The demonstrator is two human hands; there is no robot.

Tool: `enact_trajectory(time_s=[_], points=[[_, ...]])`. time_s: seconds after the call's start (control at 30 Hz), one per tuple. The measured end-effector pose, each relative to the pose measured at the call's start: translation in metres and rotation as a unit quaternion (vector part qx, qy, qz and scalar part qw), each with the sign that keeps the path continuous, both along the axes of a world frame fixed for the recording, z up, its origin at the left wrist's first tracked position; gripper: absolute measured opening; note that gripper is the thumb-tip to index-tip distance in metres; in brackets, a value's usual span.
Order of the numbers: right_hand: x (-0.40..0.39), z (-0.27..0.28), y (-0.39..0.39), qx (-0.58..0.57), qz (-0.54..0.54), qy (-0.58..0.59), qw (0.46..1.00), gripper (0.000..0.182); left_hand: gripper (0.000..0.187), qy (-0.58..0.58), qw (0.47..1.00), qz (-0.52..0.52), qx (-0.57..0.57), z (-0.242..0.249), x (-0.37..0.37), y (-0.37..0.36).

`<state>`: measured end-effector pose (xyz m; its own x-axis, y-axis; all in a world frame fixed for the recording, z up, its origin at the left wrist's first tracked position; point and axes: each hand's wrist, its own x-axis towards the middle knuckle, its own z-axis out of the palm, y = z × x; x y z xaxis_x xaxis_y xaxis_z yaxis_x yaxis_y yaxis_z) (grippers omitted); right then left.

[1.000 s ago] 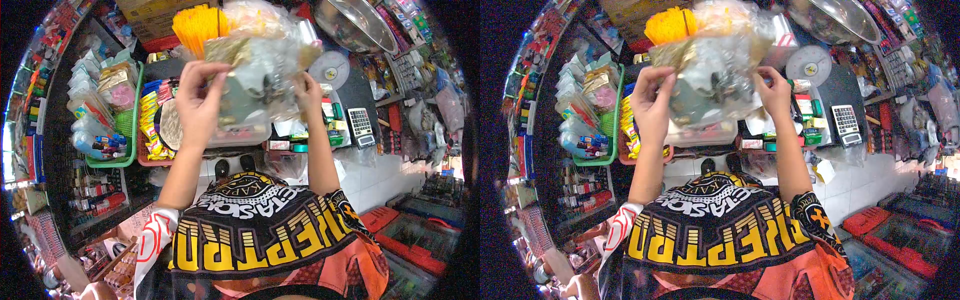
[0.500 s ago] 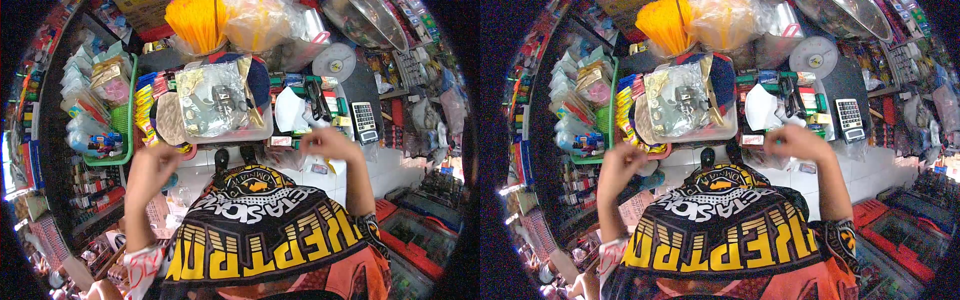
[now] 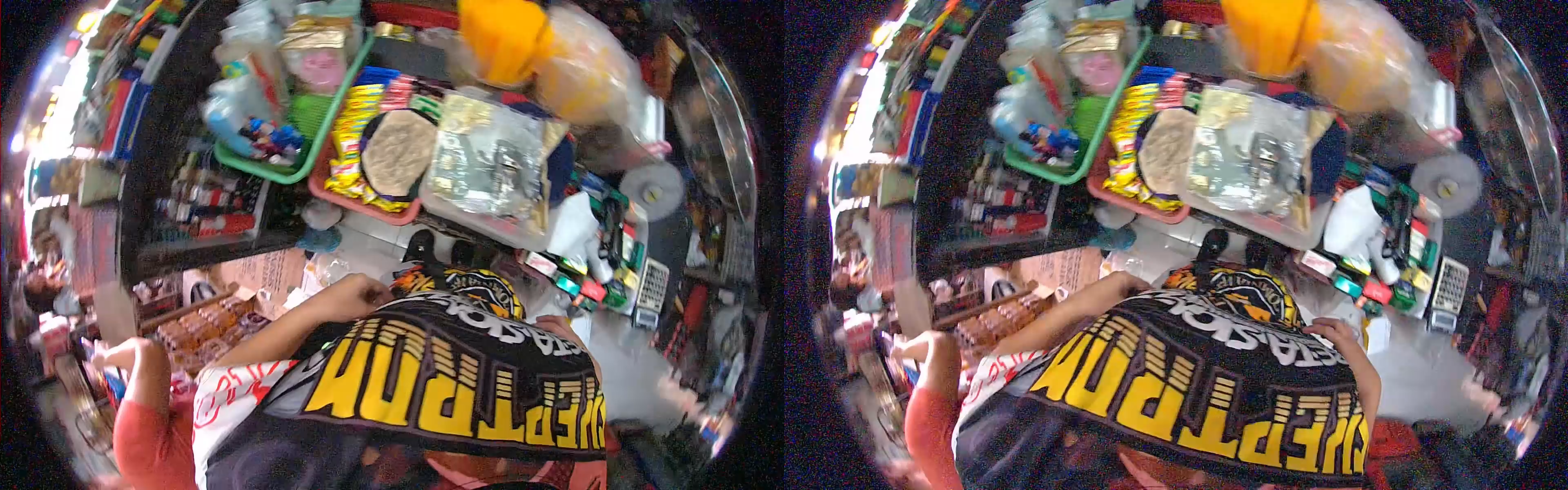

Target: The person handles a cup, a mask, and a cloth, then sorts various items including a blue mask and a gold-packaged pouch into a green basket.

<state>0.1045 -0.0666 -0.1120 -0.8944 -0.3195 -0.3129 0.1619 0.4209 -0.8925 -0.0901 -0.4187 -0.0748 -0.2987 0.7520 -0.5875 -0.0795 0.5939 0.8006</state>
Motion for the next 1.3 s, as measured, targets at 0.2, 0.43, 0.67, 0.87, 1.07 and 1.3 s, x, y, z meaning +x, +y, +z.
enact_trajectory(time_s=[0.2, 0.43, 0.67, 0.87, 1.07, 1.3], points=[[-0.010, 0.000, -0.002, 0.011, 0.039, -0.035, 0.999, 0.034, 0.025, 0.095, 0.993, 0.070, -0.002, 0.001, 0.020, 0.002], [0.013, 0.019, 0.010, 0.060, 0.006, -0.092, 0.994, 0.033, 0.018, 0.077, 0.993, 0.048, 0.078, -0.009, 0.009, 0.014], [0.022, 0.033, -0.002, 0.074, -0.012, -0.142, 0.987, 0.033, 0.014, 0.120, 0.971, -0.023, 0.204, -0.046, 0.003, 0.064], [0.047, 0.043, -0.017, 0.076, -0.053, -0.199, 0.976, 0.033, 0.018, 0.072, 0.965, -0.158, 0.196, -0.031, -0.005, 0.101], [0.060, 0.053, -0.013, 0.083, -0.084, -0.246, 0.962, 0.033, 0.017, 0.111, 0.957, -0.192, 0.189, 0.006, -0.027, 0.103], [0.007, 0.070, 0.017, 0.082, -0.358, -0.076, 0.927, 0.033, 0.018, 0.164, 0.962, 0.117, 0.184, 0.086, -0.071, 0.090]])
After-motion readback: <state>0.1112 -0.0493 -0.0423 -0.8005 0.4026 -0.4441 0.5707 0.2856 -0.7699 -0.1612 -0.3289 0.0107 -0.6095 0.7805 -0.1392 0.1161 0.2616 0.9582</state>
